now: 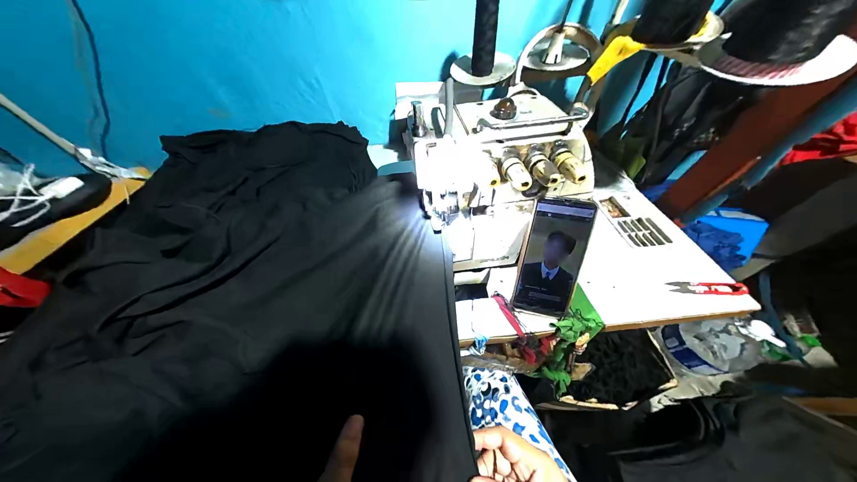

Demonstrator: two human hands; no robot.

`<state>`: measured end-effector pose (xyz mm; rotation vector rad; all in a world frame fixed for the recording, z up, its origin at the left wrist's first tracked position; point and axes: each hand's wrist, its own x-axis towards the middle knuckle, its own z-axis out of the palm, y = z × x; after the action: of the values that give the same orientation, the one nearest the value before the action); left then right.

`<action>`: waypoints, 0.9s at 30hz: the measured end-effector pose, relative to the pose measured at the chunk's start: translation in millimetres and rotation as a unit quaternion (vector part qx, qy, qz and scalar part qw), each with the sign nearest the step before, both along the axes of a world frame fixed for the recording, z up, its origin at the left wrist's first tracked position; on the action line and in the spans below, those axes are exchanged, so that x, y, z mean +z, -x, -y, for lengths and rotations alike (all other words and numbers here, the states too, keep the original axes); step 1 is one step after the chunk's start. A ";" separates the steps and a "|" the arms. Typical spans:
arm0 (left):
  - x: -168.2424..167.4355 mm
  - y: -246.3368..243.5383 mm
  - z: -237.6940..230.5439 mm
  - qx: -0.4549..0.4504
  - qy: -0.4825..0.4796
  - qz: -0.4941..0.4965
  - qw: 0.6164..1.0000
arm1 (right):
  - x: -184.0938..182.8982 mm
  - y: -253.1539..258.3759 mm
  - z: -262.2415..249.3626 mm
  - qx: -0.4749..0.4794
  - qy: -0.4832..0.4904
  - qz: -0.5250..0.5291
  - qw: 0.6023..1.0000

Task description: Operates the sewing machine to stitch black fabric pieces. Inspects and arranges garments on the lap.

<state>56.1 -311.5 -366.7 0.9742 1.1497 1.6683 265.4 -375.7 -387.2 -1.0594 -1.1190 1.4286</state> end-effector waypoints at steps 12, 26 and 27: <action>35.3 -29.1 -107.0 0.055 0.002 -0.072 0.996 | 39.4 -11.0 -94.2 -0.053 -0.038 -0.070 0.995; 48.1 -53.1 -208.2 0.069 0.116 -0.281 0.950 | 68.1 -2.1 -200.2 -0.269 0.016 0.097 0.958; 45.2 -54.9 -214.1 0.075 0.110 -0.276 0.952 | 67.8 -0.9 -201.1 -0.278 0.019 0.104 0.955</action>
<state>111.1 -97.5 -321.5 1.2737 1.7760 1.3721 266.3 -174.6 -319.4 -1.4407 -0.8421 0.9072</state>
